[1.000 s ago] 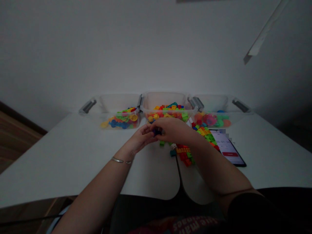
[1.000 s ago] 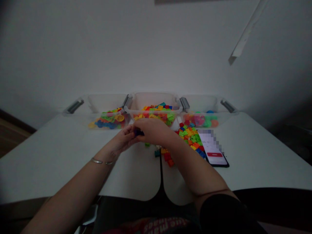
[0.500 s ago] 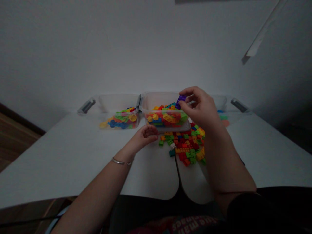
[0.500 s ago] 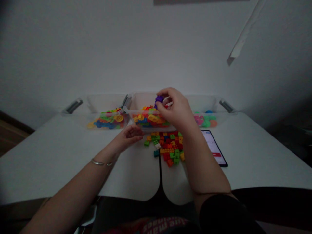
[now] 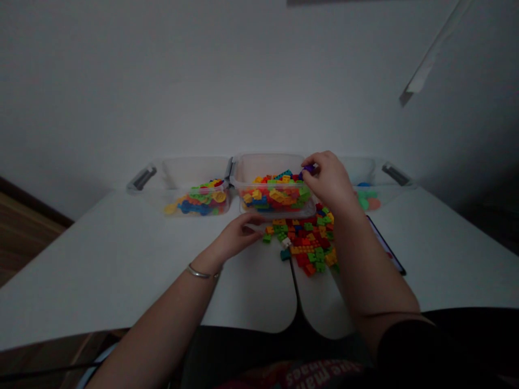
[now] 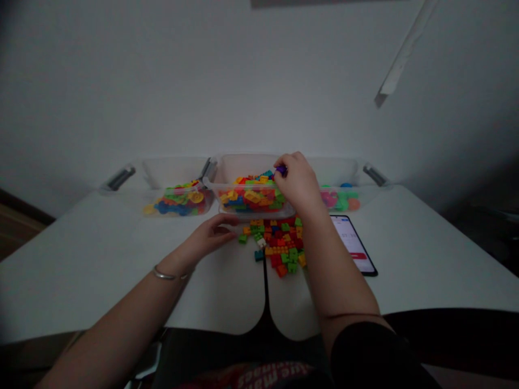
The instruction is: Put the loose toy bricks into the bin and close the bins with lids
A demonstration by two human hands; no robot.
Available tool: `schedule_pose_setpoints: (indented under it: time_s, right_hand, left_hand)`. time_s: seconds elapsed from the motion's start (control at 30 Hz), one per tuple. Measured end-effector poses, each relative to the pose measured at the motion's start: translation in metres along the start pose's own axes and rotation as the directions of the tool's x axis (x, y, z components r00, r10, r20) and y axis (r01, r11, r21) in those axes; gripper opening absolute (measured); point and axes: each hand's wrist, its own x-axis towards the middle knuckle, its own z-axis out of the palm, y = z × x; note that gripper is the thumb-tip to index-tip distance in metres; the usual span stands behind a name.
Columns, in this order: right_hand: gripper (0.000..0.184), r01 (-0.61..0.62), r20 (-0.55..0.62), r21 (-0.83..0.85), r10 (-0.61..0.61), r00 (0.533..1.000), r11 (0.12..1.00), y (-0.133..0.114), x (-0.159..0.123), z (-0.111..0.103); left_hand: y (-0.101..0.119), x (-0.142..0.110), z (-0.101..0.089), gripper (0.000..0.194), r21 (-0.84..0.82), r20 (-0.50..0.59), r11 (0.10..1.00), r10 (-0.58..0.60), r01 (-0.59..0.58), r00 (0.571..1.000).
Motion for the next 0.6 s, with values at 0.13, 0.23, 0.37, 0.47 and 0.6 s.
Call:
schedule_pose_setpoints:
  time_s: [0.13, 0.23, 0.37, 0.47, 0.6]
  right_hand:
    - [0.014, -0.01, 0.097, -0.058, 0.016, 0.995, 0.998, 0.002, -0.001, 0.004]
    - [0.021, -0.035, 0.135, -0.124, 0.052, 0.989, 0.992, -0.001, -0.001, 0.003]
    - [0.031, -0.036, 0.207, -0.229, 0.084, 0.975, 0.973, -0.008, -0.001, 0.001]
    - [0.036, -0.024, 0.256, -0.295, 0.103, 0.961, 0.955, -0.012, -0.001, -0.001]
    - [0.041, -0.021, 0.308, -0.333, 0.13, 0.942, 0.943, -0.018, -0.001, -0.002]
  left_hand:
    - [-0.002, 0.001, -0.001, 0.028, 0.283, 0.098, 0.951, 0.098, -0.122, 0.99]
    - [-0.005, 0.004, -0.001, 0.028, 0.448, 0.191, 0.862, 0.165, -0.236, 0.968]
    - [-0.008, 0.006, 0.001, 0.029, 0.512, 0.271, 0.794, 0.213, -0.328, 0.939]
    - [-0.009, 0.006, 0.002, 0.027, 0.536, 0.277, 0.77, 0.227, -0.346, 0.934]
    - [-0.008, 0.005, 0.002, 0.026, 0.547, 0.274, 0.759, 0.237, -0.354, 0.932]
